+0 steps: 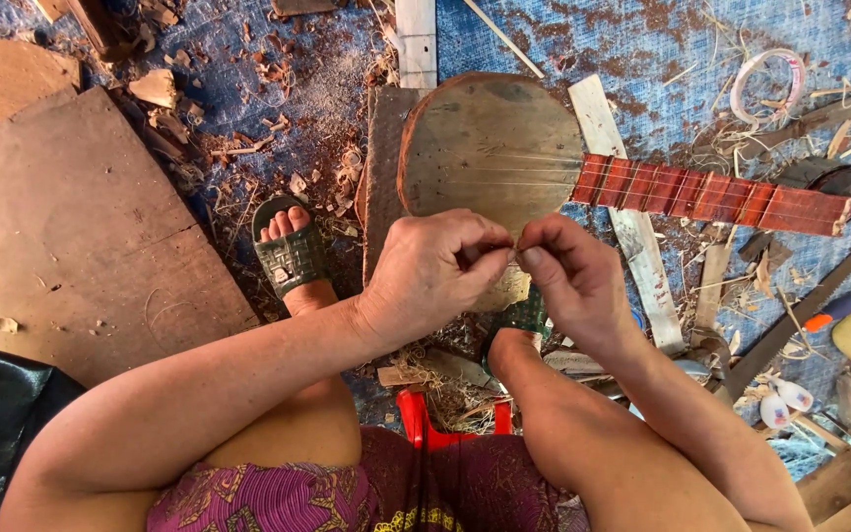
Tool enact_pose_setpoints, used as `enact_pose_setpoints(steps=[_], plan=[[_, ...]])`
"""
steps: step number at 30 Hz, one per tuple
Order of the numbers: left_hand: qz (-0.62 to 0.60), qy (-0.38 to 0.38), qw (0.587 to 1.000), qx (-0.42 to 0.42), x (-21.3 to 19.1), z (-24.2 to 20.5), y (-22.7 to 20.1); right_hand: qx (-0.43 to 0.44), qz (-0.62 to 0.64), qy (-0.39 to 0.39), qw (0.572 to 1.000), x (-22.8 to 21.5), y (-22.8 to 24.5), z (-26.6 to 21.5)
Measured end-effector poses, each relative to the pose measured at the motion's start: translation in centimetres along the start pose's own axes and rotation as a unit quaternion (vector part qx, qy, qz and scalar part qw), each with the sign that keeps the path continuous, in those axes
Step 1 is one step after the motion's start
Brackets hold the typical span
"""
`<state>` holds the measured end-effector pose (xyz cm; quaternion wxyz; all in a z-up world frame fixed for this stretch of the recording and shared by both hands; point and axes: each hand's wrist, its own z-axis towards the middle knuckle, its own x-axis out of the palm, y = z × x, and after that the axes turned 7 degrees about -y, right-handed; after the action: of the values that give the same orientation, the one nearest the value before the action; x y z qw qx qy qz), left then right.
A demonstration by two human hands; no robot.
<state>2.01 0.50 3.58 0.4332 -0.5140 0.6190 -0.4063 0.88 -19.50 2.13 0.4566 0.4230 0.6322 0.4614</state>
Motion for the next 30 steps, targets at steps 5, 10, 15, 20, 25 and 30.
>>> enact_pose_setpoints(steps=[5, 10, 15, 20, 25, 30], plan=[[0.071, 0.026, 0.986, 0.152, -0.7, 0.1, -0.5, 0.139, 0.207, 0.005, 0.968, 0.0, -1.3, -0.7], [0.215, 0.001, 0.920, 0.329, -1.6, 0.0, -1.8, 0.192, 0.242, 0.002, 0.951, 0.2, -2.1, -1.2], [0.286, -0.038, 0.852, 0.437, -1.1, 0.2, -0.8, 0.179, 0.233, 0.001, 0.956, 0.4, -2.6, -1.5], [0.345, -0.076, 0.778, 0.520, -1.1, 0.3, -1.4, 0.205, 0.289, 0.009, 0.935, 0.6, -2.0, -1.4], [0.369, -0.069, 0.745, 0.551, -0.9, 0.4, -0.2, 0.222, 0.355, 0.016, 0.908, 0.4, -2.5, -1.6], [0.378, -0.072, 0.723, 0.574, -0.7, 0.3, 0.3, 0.262, 0.400, 0.018, 0.878, 0.5, -2.1, -1.8]])
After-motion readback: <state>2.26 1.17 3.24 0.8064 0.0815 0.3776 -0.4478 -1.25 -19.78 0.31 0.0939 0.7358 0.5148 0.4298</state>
